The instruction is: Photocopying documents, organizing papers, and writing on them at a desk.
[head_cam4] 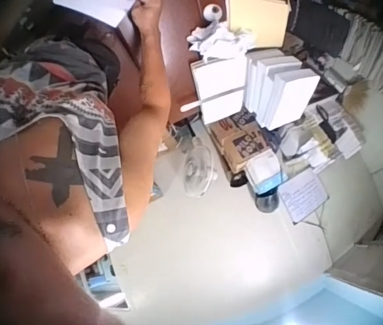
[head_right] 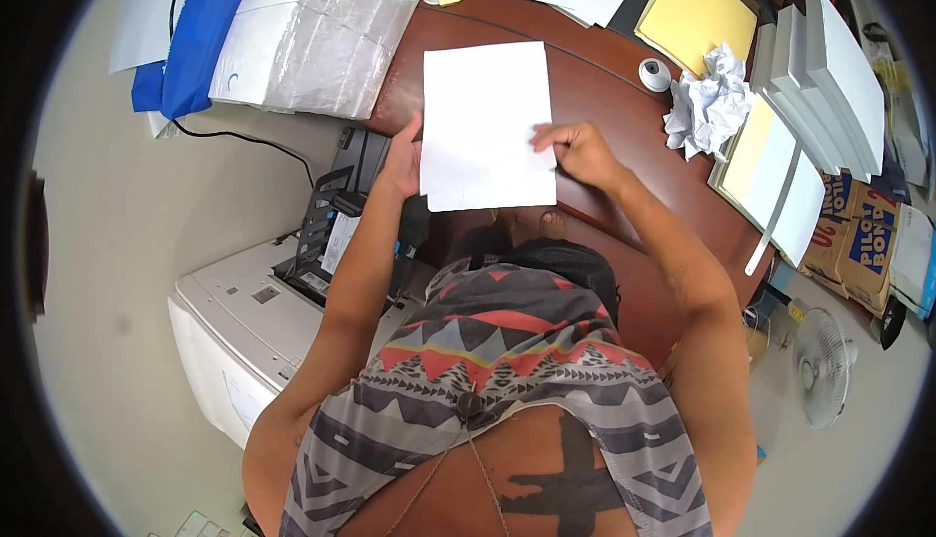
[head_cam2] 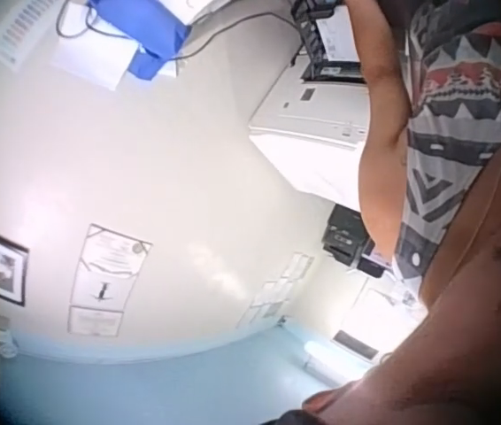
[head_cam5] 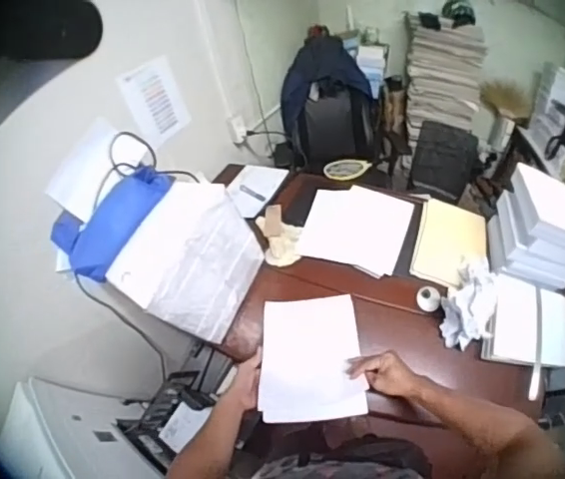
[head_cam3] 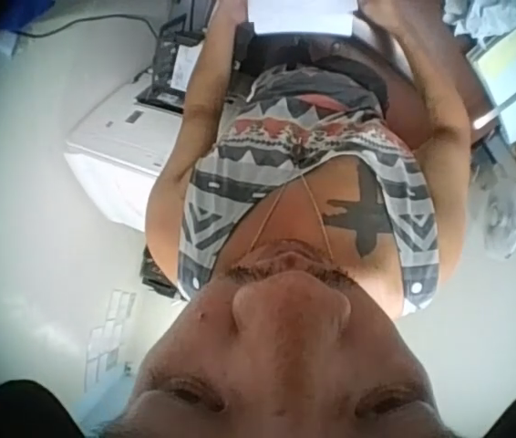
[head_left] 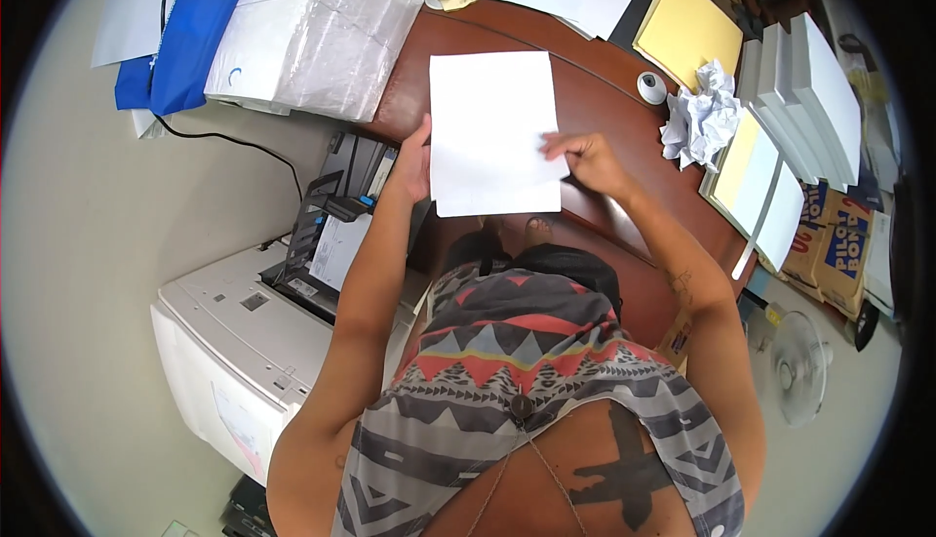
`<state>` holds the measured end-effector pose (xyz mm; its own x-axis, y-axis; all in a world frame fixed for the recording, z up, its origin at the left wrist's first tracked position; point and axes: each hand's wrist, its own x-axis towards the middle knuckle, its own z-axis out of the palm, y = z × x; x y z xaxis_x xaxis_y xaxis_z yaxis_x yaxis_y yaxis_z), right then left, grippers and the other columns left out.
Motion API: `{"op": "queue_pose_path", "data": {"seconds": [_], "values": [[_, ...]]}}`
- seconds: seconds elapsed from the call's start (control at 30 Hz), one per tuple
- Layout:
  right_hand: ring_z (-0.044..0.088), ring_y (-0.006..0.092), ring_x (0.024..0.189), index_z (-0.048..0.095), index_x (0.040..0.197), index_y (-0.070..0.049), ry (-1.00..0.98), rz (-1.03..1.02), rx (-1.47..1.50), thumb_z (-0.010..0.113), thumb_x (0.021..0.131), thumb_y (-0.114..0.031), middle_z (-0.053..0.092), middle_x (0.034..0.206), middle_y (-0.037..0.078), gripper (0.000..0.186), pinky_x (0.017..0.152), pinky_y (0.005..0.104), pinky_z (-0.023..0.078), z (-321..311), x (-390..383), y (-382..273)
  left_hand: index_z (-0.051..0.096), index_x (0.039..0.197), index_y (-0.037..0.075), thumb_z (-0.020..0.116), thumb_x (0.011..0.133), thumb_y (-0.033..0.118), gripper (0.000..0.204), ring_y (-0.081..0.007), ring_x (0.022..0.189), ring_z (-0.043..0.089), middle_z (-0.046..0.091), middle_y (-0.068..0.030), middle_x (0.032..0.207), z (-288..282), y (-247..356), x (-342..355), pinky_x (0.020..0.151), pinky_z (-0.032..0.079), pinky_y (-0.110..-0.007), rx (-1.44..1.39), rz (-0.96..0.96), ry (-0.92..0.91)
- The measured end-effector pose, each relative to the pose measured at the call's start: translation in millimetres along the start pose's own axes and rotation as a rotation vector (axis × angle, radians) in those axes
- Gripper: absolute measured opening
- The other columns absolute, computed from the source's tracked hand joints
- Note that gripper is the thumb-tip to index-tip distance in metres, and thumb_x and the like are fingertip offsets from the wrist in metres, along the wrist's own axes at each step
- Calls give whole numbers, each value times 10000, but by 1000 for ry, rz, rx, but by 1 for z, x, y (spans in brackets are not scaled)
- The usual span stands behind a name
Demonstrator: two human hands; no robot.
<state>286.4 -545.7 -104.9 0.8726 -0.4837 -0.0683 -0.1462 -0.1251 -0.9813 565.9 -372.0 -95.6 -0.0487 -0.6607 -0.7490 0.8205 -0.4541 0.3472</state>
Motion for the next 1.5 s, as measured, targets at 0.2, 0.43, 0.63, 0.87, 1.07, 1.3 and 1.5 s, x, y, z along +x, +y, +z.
{"op": "queue_pose_path", "data": {"seconds": [0.2, 0.43, 0.63, 0.87, 1.07, 1.3, 1.5], "values": [[632, 279, 1209, 754, 920, -12, 210, 126, 211, 469, 857, 210, 746, 1034, 133, 367, 1033, 319, 486, 18, -15, 7, 491, 1360, -104, 488, 969, 620, 823, -295, 1184, 628, 639, -213, 1281, -13, -3, 5, 1024, 481, -402, 85, 135, -6], [615, 283, 1236, 739, 904, -13, 42, 9, -49, 476, 802, 210, 740, 1069, 136, 359, 1043, 334, 481, 10, -22, 6, 555, 1332, -37, 561, 1011, 319, 480, -272, 1129, 657, 654, -191, 1252, -20, -14, 13, 979, 514, -392, 164, 147, 44], [578, 266, 1243, 633, 1228, -40, 424, 187, 153, 562, 814, 40, 643, 1281, 125, 428, 1025, 379, 463, 3, -33, 20, 627, 1222, -78, 626, 942, 20, 297, -252, 978, 703, 700, -170, 1137, -23, -40, 20, 881, 565, -384, 277, 289, 151], [661, 166, 962, 615, 1210, 43, 280, 525, 505, 725, 910, -141, 700, 1101, 112, 369, 829, 315, 528, 12, 4, -27, 652, 1196, -66, 642, 942, 54, 281, -204, 986, 680, 706, -131, 1118, -11, -55, 14, 891, 542, -354, 148, 424, -1], [644, 116, 917, 685, 1114, 18, 390, 34, 241, 700, 923, -48, 719, 1033, 65, 203, 864, 276, 499, 9, 42, -73, 697, 1066, -48, 706, 901, 57, 196, -113, 854, 659, 731, -66, 984, 22, -6, -17, 775, 538, -278, 479, 964, 207], [587, 166, 1110, 612, 1202, 2, 511, -233, 70, 681, 935, -48, 629, 1205, 98, 281, 941, 309, 465, 18, 62, -53, 623, 1095, 4, 728, 840, -30, 277, -160, 991, 654, 697, -108, 1062, 55, 32, -19, 862, 521, -304, 466, 1348, 198], [605, 168, 1078, 588, 1231, 24, 519, -239, 142, 631, 970, -61, 654, 1154, 110, 278, 921, 315, 486, 19, 76, -62, 603, 1053, -9, 659, 896, -6, 167, -175, 917, 671, 701, -108, 947, 53, 44, -16, 839, 516, -314, 631, 1340, 325]]}}
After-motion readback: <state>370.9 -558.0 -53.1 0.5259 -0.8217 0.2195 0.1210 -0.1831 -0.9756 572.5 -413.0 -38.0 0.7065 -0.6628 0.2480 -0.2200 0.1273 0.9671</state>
